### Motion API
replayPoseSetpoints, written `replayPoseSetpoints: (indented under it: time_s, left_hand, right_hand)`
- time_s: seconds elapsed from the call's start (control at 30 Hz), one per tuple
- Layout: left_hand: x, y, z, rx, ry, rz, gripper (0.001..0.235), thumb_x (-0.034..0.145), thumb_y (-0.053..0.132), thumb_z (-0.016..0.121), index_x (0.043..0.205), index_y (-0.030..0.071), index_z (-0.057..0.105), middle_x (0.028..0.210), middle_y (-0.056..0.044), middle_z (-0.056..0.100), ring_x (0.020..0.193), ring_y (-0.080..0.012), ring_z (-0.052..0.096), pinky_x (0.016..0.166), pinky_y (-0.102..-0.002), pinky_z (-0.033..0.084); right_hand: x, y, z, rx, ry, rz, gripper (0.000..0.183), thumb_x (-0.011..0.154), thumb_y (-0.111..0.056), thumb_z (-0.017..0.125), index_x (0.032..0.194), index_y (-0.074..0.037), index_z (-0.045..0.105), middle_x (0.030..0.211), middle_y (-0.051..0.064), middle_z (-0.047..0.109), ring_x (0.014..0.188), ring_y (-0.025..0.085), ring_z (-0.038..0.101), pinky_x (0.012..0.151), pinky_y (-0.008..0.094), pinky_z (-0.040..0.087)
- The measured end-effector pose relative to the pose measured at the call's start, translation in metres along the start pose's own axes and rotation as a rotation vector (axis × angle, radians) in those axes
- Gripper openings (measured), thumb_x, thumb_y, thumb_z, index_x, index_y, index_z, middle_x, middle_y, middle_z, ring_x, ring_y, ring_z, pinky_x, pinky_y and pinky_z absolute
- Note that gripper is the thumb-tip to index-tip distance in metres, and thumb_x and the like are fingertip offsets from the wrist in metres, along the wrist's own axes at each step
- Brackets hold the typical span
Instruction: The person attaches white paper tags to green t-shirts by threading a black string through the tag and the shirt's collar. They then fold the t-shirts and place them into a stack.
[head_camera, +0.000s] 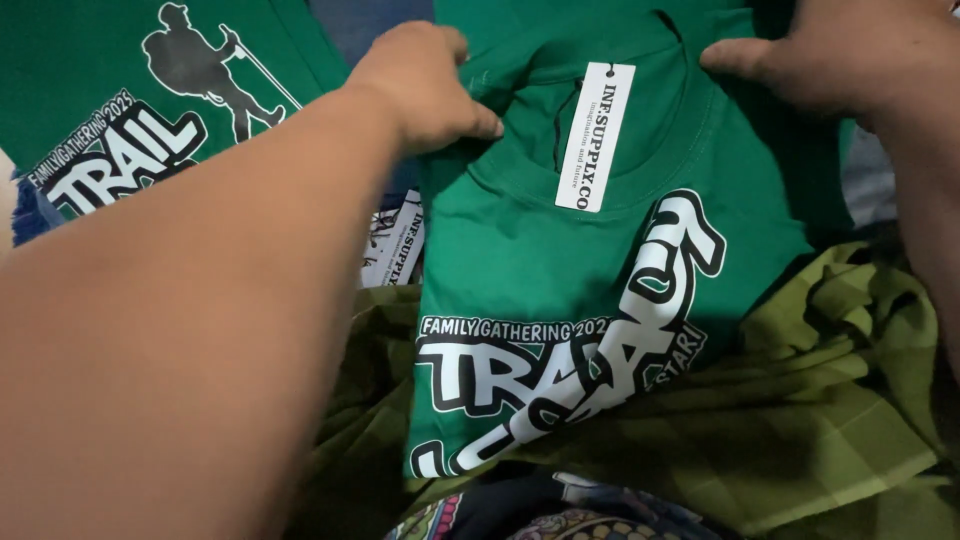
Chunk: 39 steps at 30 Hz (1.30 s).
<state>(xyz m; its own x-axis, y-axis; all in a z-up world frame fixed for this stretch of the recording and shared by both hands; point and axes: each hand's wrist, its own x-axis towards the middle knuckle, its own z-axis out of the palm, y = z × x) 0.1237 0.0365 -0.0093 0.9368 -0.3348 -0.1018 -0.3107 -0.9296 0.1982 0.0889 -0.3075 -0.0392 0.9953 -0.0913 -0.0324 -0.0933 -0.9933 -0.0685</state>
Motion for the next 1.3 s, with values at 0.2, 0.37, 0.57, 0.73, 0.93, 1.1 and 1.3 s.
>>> replayPoseSetpoints:
  time_s: [0.2,0.37,0.57,0.73,0.93,1.1,1.3]
  left_hand:
    - [-0.054,0.003,-0.037,-0.723,-0.171,-0.326,0.037,0.079,0.006,0.074,0.116,0.008,0.075,0.108,-0.004,0.079,0.096,-0.0148,0.075,0.095,-0.025,0.059]
    - [-0.083,0.039,-0.049,-1.462,-0.044,-0.659,0.058,0.083,0.035,0.062,0.130,0.001,0.063,0.131,-0.021,0.075,0.106,-0.0271,0.077,0.092,-0.033,0.061]
    - [-0.113,0.051,-0.027,-1.544,-0.196,-0.730,0.046,0.084,0.016,0.061,0.126,0.000,0.065,0.128,-0.022,0.073,0.110,-0.0335,0.069,0.097,-0.045,0.054]
    - [-0.130,0.048,-0.033,-1.347,-0.249,-0.715,0.055,0.083,0.004,0.059,0.138,0.000,0.058,0.122,-0.022,0.073,0.104,-0.0327,0.072,0.094,-0.041,0.059]
    - [-0.145,0.050,-0.028,-1.408,-0.142,-0.600,0.039,0.086,0.001,0.056,0.125,0.001,0.062,0.102,-0.017,0.071,0.082,-0.0234,0.066,0.077,-0.033,0.055]
    - [-0.156,0.055,-0.046,-1.502,0.163,-0.591,0.048,0.084,0.000,0.054,0.132,0.003,0.062,0.106,-0.016,0.071,0.087,-0.0237,0.063,0.080,-0.034,0.053]
    - [-0.181,0.011,-0.063,-1.416,0.382,-0.545,0.046,0.087,-0.003,0.052,0.131,0.005,0.062,0.106,-0.011,0.074,0.084,-0.0168,0.064,0.077,-0.027,0.052]
  right_hand:
    - [-0.023,-0.009,-0.045,0.752,-0.251,0.048,0.059,0.095,-0.008,0.070,0.147,0.010,0.049,0.126,0.034,0.061,0.105,0.051,0.064,0.090,0.060,0.054]
    - [-0.027,0.009,-0.043,0.846,-0.211,0.126,0.072,0.088,0.010,0.068,0.151,0.009,0.034,0.134,0.037,0.049,0.115,0.049,0.059,0.099,0.058,0.051]
    - [-0.030,0.020,-0.045,1.166,-0.206,0.132,0.022,0.101,-0.011,0.065,0.124,-0.013,0.063,0.118,0.008,0.073,0.096,0.018,0.072,0.086,0.026,0.061]
    - [-0.054,-0.010,-0.080,0.471,-0.538,0.267,0.044,0.086,-0.007,0.081,0.113,0.025,0.069,0.109,0.040,0.071,0.096,0.050,0.072,0.088,0.059,0.059]
    - [-0.063,-0.006,-0.072,0.595,-0.439,-0.018,0.065,0.081,-0.013,0.087,0.046,0.024,0.045,0.085,0.025,0.054,0.055,0.032,0.041,0.052,0.047,0.044]
    - [-0.077,-0.044,-0.086,1.248,-0.366,0.042,0.027,0.092,0.007,0.063,0.120,0.008,0.060,0.099,0.022,0.071,0.072,0.030,0.065,0.062,0.036,0.053]
    - [-0.079,-0.135,-0.114,1.202,-0.330,-0.078,0.050,0.091,0.004,0.056,0.139,-0.007,0.060,0.118,0.008,0.074,0.091,0.016,0.069,0.079,0.025,0.055]
